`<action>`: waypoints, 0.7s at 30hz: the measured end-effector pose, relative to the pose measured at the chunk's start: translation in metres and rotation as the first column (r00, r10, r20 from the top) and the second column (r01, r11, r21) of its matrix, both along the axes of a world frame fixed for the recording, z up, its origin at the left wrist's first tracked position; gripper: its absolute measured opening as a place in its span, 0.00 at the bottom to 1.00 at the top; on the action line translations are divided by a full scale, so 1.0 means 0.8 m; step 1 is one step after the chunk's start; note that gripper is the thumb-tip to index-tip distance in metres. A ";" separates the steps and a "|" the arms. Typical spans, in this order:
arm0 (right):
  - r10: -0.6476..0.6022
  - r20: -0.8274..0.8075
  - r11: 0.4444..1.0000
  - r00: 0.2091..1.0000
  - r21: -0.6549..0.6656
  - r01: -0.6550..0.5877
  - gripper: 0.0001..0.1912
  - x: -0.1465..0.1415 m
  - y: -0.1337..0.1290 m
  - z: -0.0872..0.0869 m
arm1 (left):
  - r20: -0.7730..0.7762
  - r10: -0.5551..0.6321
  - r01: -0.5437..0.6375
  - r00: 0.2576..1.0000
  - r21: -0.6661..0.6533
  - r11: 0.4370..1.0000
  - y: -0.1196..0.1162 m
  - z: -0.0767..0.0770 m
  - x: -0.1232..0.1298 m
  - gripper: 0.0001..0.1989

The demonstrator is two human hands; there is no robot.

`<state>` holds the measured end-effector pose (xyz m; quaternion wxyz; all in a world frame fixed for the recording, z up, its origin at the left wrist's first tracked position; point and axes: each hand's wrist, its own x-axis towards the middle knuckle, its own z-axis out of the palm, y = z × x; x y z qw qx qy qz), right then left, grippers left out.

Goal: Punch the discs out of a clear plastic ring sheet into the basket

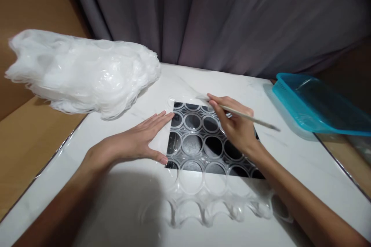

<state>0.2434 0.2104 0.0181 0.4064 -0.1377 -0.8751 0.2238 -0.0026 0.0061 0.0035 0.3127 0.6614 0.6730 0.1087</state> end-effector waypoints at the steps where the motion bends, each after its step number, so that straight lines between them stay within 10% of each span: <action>1: -0.056 -0.019 0.998 0.998 -0.021 0.055 0.13 0.006 0.011 0.001 | -0.002 -0.005 0.005 1.000 0.005 1.000 0.000 0.000 -0.001 0.62; 6: -0.347 0.000 0.938 0.938 0.022 0.347 0.19 0.049 0.110 -0.002 | -0.005 -0.001 0.001 1.000 -0.003 1.000 0.000 0.000 -0.002 0.59; 13: -0.737 -0.045 0.660 0.674 0.166 0.733 0.28 0.124 0.271 -0.023 | -0.047 -0.028 0.036 0.999 0.179 0.983 -0.002 -0.028 -0.011 0.57; 21: -0.682 0.255 0.729 0.686 0.312 0.609 0.13 0.140 0.321 -0.085 | -0.130 -0.102 0.134 0.986 0.271 0.953 0.000 -0.077 -0.034 0.59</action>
